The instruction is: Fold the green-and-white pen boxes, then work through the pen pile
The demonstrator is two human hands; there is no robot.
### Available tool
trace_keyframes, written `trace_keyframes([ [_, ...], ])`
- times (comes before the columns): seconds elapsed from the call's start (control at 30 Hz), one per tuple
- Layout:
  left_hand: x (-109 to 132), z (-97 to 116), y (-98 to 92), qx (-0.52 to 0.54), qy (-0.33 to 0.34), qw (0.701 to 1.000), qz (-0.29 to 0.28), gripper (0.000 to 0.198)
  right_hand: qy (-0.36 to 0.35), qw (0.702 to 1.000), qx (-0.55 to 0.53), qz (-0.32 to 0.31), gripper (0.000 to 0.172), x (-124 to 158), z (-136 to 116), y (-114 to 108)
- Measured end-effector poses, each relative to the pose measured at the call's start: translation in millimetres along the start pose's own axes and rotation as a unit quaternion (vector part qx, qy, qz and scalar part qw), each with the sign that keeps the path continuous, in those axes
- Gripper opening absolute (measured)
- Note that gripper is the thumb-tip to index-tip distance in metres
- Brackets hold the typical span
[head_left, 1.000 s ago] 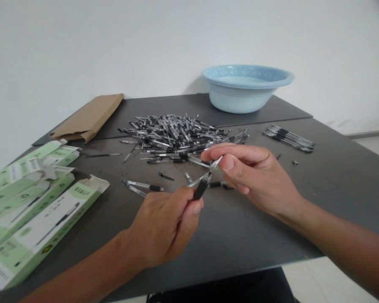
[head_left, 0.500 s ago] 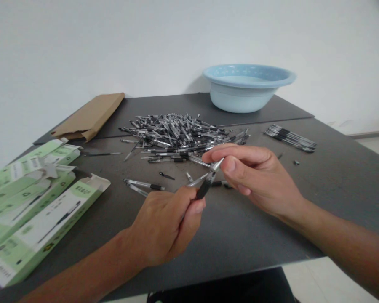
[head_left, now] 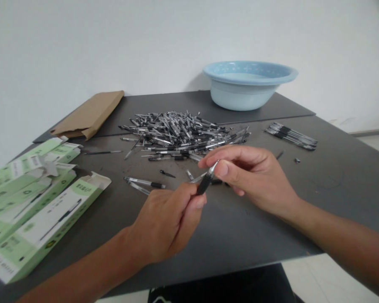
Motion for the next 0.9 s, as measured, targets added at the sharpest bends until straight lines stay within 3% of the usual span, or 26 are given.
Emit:
trace_keyframes([
  [0.13,-0.9,1.0,4.8,0.003,-0.003,1.000,-0.017,0.020,-0.007,1.000,0.013,0.017,0.014,2.5,5.7,-4.2],
  [0.33,-3.7,3.3,13.4,0.137,-0.023,0.989,-0.057,0.015,-0.035,0.999,0.021,-0.036,0.050,4.7,1.4,0.4],
  [0.47,-2.6,0.5,22.9,0.195,-0.051,0.975,-0.090,0.018,-0.008,0.999,-0.017,-0.038,0.023,4.9,4.3,6.9],
  [0.57,-1.6,0.4,27.1,0.209,-0.055,0.971,-0.100,0.022,-0.007,1.000,-0.016,0.001,0.006,4.9,9.4,4.4],
  [0.67,-0.3,0.0,28.5,0.222,-0.066,0.967,-0.102,0.022,-0.020,0.999,-0.036,-0.011,0.035,6.0,14.3,5.3],
  [0.73,1.0,-1.6,28.4,0.241,-0.082,0.962,-0.101,0.024,0.000,0.997,-0.066,-0.047,0.045,7.6,19.4,10.4],
  [0.9,1.7,-1.9,27.6,0.272,-0.094,0.952,-0.106,0.028,0.065,0.980,-0.147,-0.118,0.035,11.2,26.3,24.8],
])
Point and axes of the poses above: each hand's wrist, its own x-axis away from the middle knuckle, its own y-axis out of the palm, z = x × y, the point moved 7 cm from there along -x, towards the middle knuckle, and after that the axes turned 4 degrees about -z, right-handed, at the moved point
